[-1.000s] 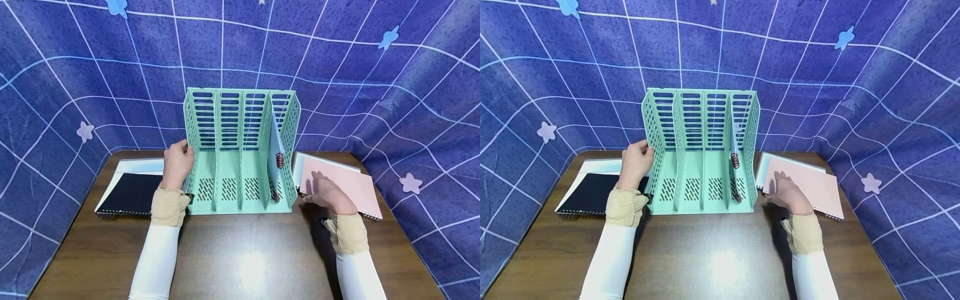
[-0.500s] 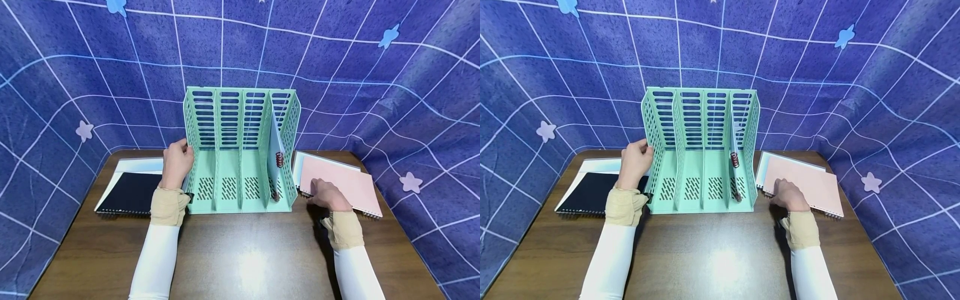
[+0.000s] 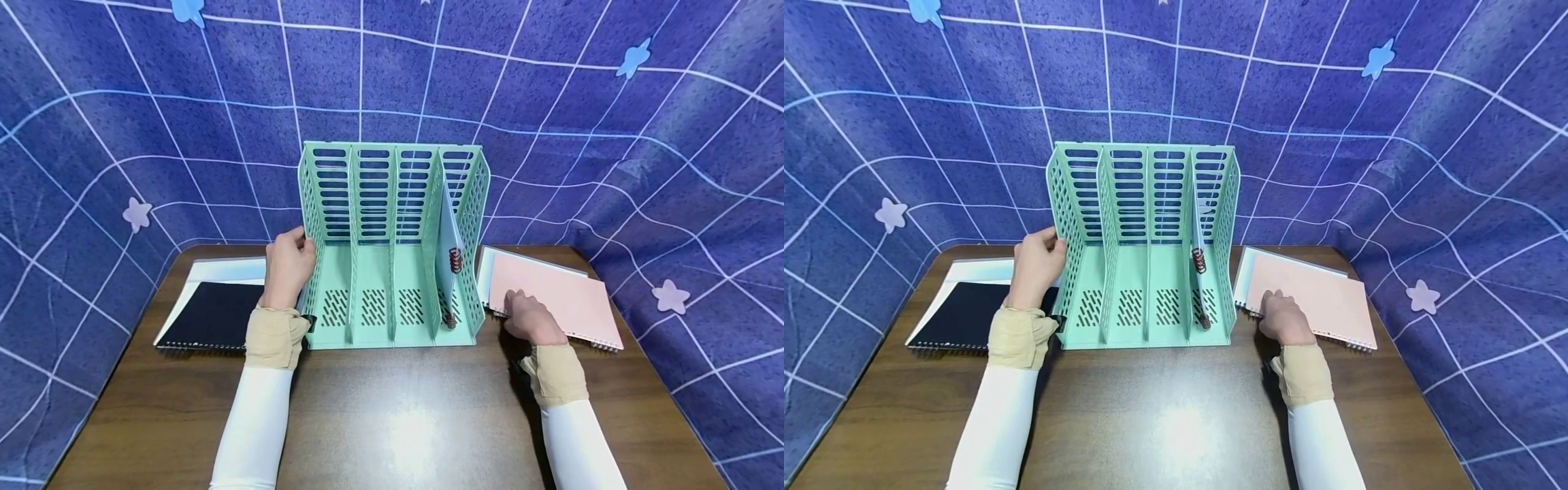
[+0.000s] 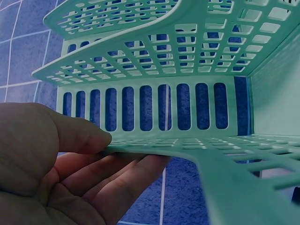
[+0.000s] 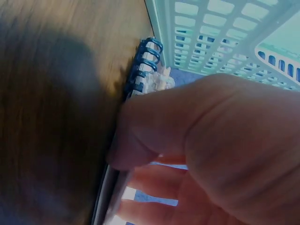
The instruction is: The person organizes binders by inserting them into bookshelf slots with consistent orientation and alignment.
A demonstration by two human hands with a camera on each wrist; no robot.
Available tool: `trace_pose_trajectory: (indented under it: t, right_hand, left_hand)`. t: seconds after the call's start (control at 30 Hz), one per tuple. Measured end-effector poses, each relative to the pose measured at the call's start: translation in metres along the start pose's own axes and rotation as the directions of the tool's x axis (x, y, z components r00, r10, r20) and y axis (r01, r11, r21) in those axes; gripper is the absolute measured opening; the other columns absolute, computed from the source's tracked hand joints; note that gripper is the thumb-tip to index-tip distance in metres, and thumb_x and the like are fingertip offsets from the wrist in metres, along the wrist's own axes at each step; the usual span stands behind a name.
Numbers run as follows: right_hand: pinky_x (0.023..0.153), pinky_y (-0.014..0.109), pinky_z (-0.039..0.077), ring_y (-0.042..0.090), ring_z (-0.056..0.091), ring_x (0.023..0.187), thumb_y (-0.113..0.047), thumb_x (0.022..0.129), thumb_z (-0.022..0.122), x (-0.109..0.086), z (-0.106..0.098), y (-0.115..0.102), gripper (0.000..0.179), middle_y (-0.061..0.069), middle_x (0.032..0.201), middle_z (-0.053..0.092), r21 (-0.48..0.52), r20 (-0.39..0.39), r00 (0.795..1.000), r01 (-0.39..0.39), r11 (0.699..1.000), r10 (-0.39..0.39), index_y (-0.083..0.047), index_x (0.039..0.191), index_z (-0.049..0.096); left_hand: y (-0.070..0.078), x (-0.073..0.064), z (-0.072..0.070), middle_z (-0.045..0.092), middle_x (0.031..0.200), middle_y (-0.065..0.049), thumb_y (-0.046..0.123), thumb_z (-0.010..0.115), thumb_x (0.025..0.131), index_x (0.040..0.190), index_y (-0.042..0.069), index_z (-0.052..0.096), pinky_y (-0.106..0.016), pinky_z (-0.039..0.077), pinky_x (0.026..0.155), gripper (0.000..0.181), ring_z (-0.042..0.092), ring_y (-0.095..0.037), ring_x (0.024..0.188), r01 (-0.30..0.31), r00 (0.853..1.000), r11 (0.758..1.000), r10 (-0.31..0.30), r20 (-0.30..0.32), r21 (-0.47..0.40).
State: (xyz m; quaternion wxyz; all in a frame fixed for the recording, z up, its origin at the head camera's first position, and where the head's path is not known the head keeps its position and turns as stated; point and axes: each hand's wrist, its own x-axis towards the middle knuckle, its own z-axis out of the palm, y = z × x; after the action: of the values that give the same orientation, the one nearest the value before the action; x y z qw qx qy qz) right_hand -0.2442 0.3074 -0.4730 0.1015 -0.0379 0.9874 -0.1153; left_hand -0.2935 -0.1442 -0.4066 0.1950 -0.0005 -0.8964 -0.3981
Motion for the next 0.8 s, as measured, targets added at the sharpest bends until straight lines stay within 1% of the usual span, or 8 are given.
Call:
trace_pose_trajectory:
  t: [0.1, 0.3, 0.4, 0.43, 0.53, 0.6, 0.67, 0.8]
  right_hand:
    - [0.07, 0.058, 0.051, 0.045, 0.06, 0.085, 0.001, 0.076, 0.059, 0.0, 0.0, 0.0, 0.02, 0.02, 0.093, 0.054, -0.017, -0.006, 1.0, 0.002, 1.0, -0.002, -0.004, 0.093, 0.05]
    - [0.069, 0.057, 0.05, 0.044, 0.063, 0.083, 0.005, 0.079, 0.052, -0.001, -0.004, 0.002, 0.019, 0.02, 0.092, 0.06, -0.029, -0.016, 1.0, 0.008, 1.0, -0.008, -0.005, 0.095, 0.053]
    - [0.07, 0.058, 0.05, 0.044, 0.064, 0.086, 0.004, 0.08, 0.05, -0.002, -0.008, 0.003, 0.024, 0.022, 0.095, 0.065, -0.021, -0.026, 1.0, -0.017, 1.0, 0.016, -0.005, 0.101, 0.057]
    - [0.071, 0.058, 0.051, 0.044, 0.065, 0.087, 0.004, 0.081, 0.05, -0.002, -0.009, 0.003, 0.029, 0.024, 0.097, 0.066, -0.013, -0.033, 0.999, -0.023, 1.0, 0.023, -0.004, 0.107, 0.06]
    - [0.078, 0.058, 0.051, 0.043, 0.064, 0.093, 0.002, 0.082, 0.051, -0.005, -0.013, 0.006, 0.045, 0.025, 0.106, 0.068, 0.027, -0.068, 0.997, -0.043, 0.999, 0.044, -0.004, 0.126, 0.063]
    - [0.08, 0.057, 0.051, 0.042, 0.064, 0.094, 0.002, 0.082, 0.052, -0.007, -0.016, 0.007, 0.051, 0.024, 0.107, 0.069, 0.053, -0.103, 0.994, -0.037, 0.998, 0.042, -0.003, 0.132, 0.063]
    - [0.08, 0.056, 0.051, 0.04, 0.064, 0.092, 0.002, 0.082, 0.054, -0.009, -0.019, 0.009, 0.053, 0.023, 0.107, 0.07, 0.079, -0.132, 0.99, -0.032, 0.996, 0.043, -0.002, 0.134, 0.064]
    - [0.074, 0.055, 0.05, 0.037, 0.062, 0.084, 0.002, 0.083, 0.052, -0.013, -0.028, 0.012, 0.051, 0.024, 0.101, 0.069, 0.104, -0.183, 0.982, -0.031, 0.994, 0.049, 0.0, 0.132, 0.065]
  left_hand:
    - [0.0, 0.001, 0.0, 0.063, 0.065, -0.008, 0.014, 0.051, 0.105, 0.088, 0.008, 0.067, -0.037, 0.037, 0.05, 0.024, 0.047, -0.026, 0.049, -0.007, 1.0, 1.0, 0.007, -0.003, 0.007]
    - [-0.001, 0.001, 0.001, 0.065, 0.067, -0.008, 0.014, 0.05, 0.105, 0.09, 0.008, 0.068, -0.038, 0.038, 0.051, 0.024, 0.049, -0.027, 0.051, -0.003, 1.0, 1.0, 0.003, -0.002, 0.01]
    - [-0.001, 0.0, 0.001, 0.063, 0.066, -0.008, 0.015, 0.05, 0.105, 0.09, 0.009, 0.068, -0.038, 0.037, 0.051, 0.024, 0.048, -0.026, 0.05, 0.002, 1.0, 1.0, -0.002, 0.0, 0.009]
    - [-0.002, 0.0, 0.001, 0.062, 0.065, -0.008, 0.014, 0.05, 0.105, 0.089, 0.008, 0.067, -0.038, 0.037, 0.051, 0.024, 0.047, -0.026, 0.05, 0.002, 1.0, 1.0, -0.002, 0.001, 0.009]
    - [-0.002, 0.0, 0.001, 0.06, 0.063, -0.007, 0.014, 0.05, 0.105, 0.087, 0.008, 0.066, -0.038, 0.036, 0.05, 0.024, 0.045, -0.025, 0.049, -0.003, 1.0, 1.0, 0.003, -0.003, 0.01]
    - [-0.002, 0.001, 0.001, 0.059, 0.062, -0.007, 0.014, 0.05, 0.104, 0.087, 0.007, 0.066, -0.038, 0.036, 0.05, 0.025, 0.045, -0.025, 0.048, -0.002, 1.0, 1.0, 0.002, -0.004, 0.01]
    - [-0.002, 0.001, 0.001, 0.059, 0.062, -0.007, 0.014, 0.05, 0.105, 0.087, 0.007, 0.066, -0.037, 0.035, 0.05, 0.025, 0.045, -0.026, 0.048, -0.003, 1.0, 1.0, 0.003, -0.005, 0.007]
    - [-0.003, 0.002, 0.002, 0.063, 0.065, -0.006, 0.013, 0.051, 0.104, 0.092, 0.008, 0.069, -0.037, 0.038, 0.051, 0.023, 0.048, -0.024, 0.05, -0.004, 1.0, 1.0, 0.004, -0.011, -0.005]
